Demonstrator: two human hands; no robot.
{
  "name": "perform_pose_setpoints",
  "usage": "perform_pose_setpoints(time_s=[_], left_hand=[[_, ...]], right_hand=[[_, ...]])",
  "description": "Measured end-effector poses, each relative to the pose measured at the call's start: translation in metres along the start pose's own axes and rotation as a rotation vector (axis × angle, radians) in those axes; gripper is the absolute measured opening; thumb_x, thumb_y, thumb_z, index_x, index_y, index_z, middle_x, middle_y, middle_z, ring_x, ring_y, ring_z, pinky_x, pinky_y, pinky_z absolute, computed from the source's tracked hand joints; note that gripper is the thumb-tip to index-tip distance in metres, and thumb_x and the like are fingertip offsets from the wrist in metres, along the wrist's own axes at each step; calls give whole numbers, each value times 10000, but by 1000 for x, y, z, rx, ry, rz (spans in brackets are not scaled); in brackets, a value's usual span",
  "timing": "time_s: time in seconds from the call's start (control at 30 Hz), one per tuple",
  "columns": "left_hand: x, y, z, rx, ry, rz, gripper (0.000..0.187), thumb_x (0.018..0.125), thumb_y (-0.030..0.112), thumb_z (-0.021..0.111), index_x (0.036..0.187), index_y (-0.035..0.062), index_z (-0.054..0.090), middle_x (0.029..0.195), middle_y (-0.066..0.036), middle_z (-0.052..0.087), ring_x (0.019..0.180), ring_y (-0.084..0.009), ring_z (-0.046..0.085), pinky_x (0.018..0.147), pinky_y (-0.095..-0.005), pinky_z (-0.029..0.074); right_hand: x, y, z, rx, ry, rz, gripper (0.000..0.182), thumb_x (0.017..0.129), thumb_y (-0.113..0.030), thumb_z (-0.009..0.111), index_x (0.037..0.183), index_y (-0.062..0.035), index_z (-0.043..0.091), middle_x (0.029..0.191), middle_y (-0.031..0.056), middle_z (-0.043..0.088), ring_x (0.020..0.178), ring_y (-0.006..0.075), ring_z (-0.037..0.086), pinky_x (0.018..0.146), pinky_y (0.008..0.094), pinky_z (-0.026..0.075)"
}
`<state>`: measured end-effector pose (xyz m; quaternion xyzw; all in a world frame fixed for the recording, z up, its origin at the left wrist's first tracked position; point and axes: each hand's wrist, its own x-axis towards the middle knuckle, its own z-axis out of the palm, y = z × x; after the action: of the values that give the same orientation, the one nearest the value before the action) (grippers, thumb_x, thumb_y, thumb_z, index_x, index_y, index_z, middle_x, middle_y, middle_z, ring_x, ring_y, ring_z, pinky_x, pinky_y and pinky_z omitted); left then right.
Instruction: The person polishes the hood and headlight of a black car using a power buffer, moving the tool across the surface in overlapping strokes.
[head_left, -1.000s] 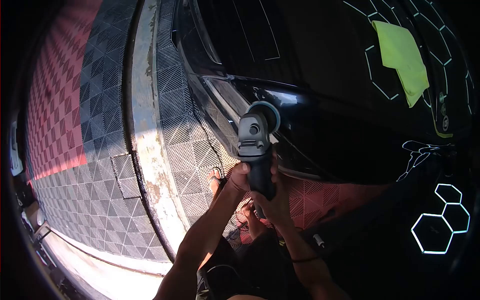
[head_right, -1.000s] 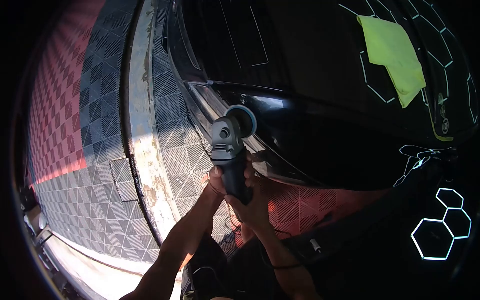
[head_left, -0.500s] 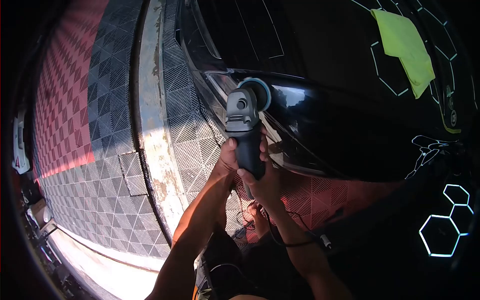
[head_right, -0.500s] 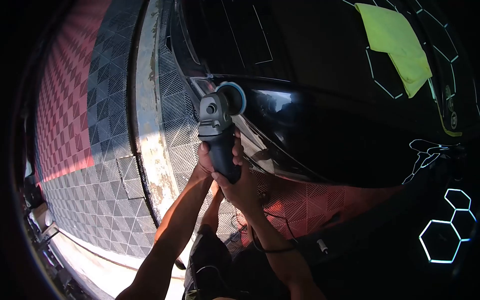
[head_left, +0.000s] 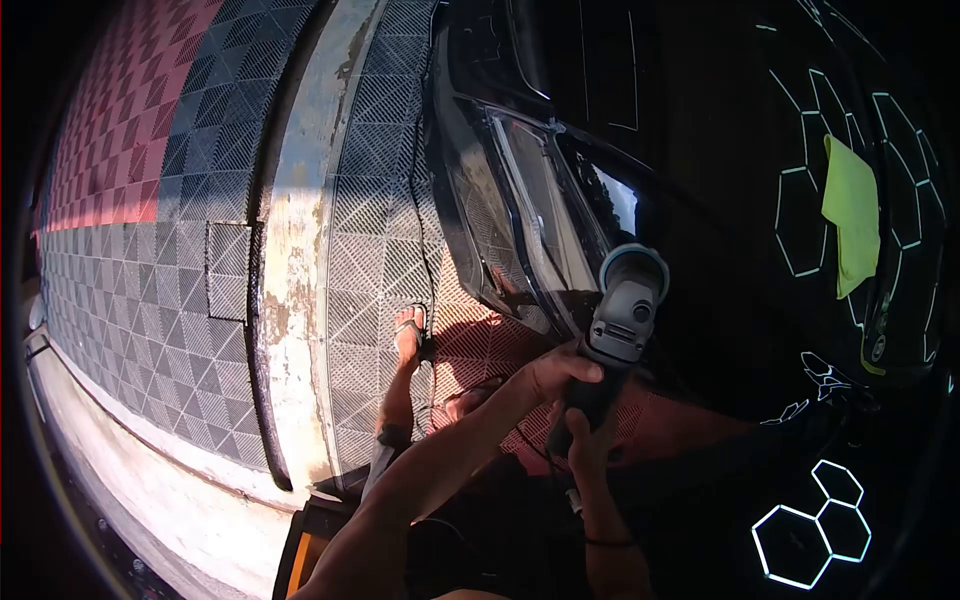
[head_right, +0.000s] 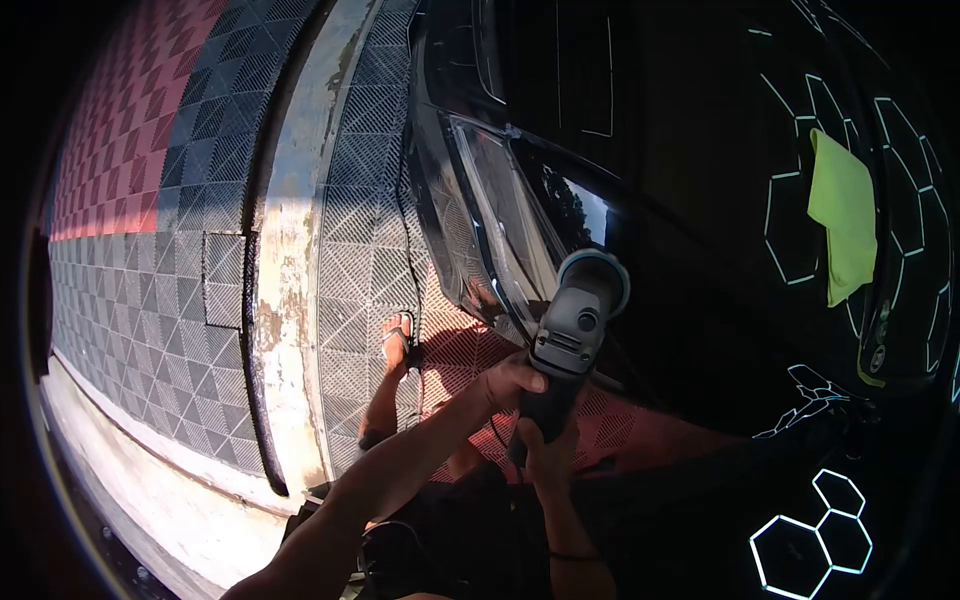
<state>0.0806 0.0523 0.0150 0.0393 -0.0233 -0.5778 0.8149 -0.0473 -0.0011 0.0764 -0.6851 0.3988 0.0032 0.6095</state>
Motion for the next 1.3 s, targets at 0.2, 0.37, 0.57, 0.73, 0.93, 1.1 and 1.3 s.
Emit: perform_pose_setpoints(time_s=[0.2, 0.37, 0.57, 0.73, 0.93, 1.1, 1.3], left_hand=[[0, 34, -1, -26, -54, -1, 633, 703, 369, 753, 1184, 19, 536, 970, -128, 644, 895, -221, 641, 808, -330, 532], [-8, 41, -14, -17, -57, 60, 614, 721, 357, 739, 1184, 11, 533, 972, -146, 639, 853, -238, 651, 762, -331, 550], [-9, 82, -41, -66, -163, 50, 617, 754, 354, 705, 1214, -9, 511, 999, -187, 622, 873, -273, 663, 726, -376, 577], [-25, 56, -12, 318, 136, -41, 713, 655, 209, 793, 1261, -10, 489, 1109, -145, 620, 999, -256, 615, 912, -364, 489], [-49, 76, -55, 45, 99, -301, 745, 590, 99, 784, 1269, -14, 500, 1145, -127, 616, 1070, -261, 589, 976, -371, 446], [-40, 86, -45, 462, 218, -459, 844, 488, 100, 874, 1247, -12, 524, 1121, -122, 644, 1017, -239, 637, 904, -381, 515], [8, 82, 9, 767, 138, -670, 900, 455, 87, 900, 1262, 16, 509, 1106, -92, 643, 992, -203, 635, 884, -358, 521]], right_hand=[[16, -30, 35, 17, 8, -36, 668, 776, -373, 684, 1223, 55, 434, 857, 101, 627, 738, 168, 636, 638, 286, 517], [18, -20, 54, 23, 18, -86, 661, 794, -380, 658, 1228, 49, 404, 848, 104, 617, 702, 175, 635, 613, 282, 516], [44, -4, 81, 13, 36, -27, 647, 779, -314, 673, 1245, 36, 392, 908, 123, 605, 731, 195, 641, 644, 298, 530], [1, 15, 74, 473, -10, 62, 784, 750, -229, 707, 1363, 39, 298, 1070, 140, 568, 957, 228, 618, 816, 329, 520], [13, 52, 108, 314, 173, -69, 806, 660, -521, 812, 1164, 10, 474, 948, 73, 594, 828, 181, 623, 715, 313, 520], [17, 98, 136, 584, 158, -157, 926, 674, -455, 818, 1331, -26, 326, 1116, 98, 529, 968, 194, 584, 788, 324, 511], [9, 38, 128, 653, 338, -46, 999, 654, -259, 795, 1432, -34, 210, 1191, 136, 534, 1059, 219, 553, 910, 347, 457]])
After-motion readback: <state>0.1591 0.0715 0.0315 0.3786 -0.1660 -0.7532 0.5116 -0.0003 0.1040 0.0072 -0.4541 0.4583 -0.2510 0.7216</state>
